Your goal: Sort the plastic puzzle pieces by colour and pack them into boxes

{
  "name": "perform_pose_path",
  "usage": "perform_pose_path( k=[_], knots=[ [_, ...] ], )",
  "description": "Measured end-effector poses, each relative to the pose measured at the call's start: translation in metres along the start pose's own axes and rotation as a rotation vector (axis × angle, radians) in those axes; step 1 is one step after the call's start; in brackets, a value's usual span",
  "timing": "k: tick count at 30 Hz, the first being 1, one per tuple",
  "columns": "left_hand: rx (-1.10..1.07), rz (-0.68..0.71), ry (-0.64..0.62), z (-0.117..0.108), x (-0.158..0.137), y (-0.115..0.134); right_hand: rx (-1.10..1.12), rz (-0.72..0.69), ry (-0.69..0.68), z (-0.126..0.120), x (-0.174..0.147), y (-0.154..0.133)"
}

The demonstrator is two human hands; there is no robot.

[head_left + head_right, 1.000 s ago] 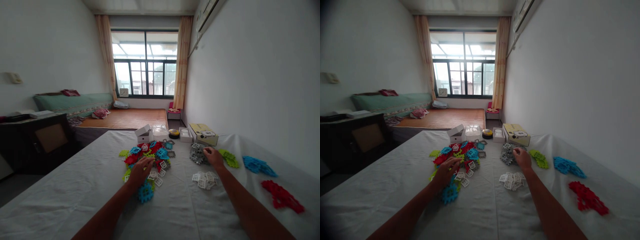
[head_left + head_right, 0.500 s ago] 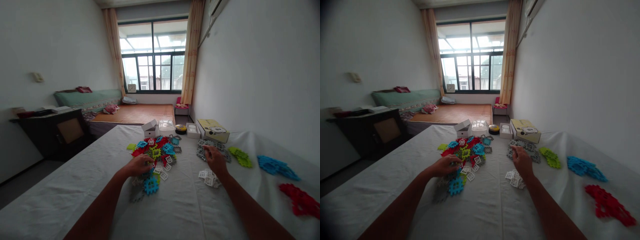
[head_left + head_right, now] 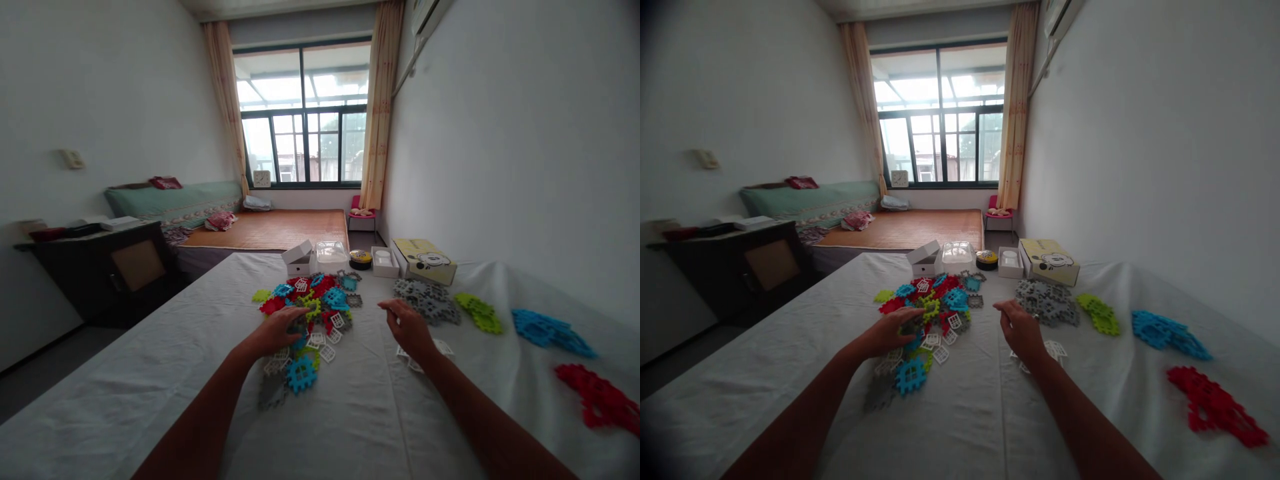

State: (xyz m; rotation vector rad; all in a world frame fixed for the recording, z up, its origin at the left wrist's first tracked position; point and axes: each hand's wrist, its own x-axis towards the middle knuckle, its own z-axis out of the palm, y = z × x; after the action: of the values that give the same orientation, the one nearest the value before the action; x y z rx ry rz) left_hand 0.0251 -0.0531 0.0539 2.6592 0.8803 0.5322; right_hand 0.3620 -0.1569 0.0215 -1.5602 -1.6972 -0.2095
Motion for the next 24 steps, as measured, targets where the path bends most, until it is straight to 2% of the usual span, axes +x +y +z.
perform_pose_path(
  k=[5, 11, 17, 19, 21, 24],
  knots=[
    [-0.045, 0.023, -0.014, 0.001, 0.0, -0.005, 0.013, -0.046, -0.095, 0.0, -0.004, -0.022],
    [0.038, -0.046, 0.053, 0.006, 0.0, -0.013, 0.023, -0.065, -0.12, 0.004, -0.006, -0.022],
    [0.017, -0.034, 0.215, 0.007, 0.008, -0.001, 0.108, -0.049, -0.105, 0.006, -0.006, -0.032],
    [0.005, 0.038, 0.299, 0.008, 0.01, 0.01, 0.175, -0.038, -0.131, 0.008, -0.006, -0.043],
    [-0.005, 0.17, 0.388, 0.013, 0.011, 0.024, 0.281, 0.007, -0.192, 0.01, -0.006, -0.054],
    [-0.016, 0.433, 0.443, 0.024, 0.009, 0.05, 0.583, 0.176, -0.357, 0.016, -0.008, -0.07]
  ],
)
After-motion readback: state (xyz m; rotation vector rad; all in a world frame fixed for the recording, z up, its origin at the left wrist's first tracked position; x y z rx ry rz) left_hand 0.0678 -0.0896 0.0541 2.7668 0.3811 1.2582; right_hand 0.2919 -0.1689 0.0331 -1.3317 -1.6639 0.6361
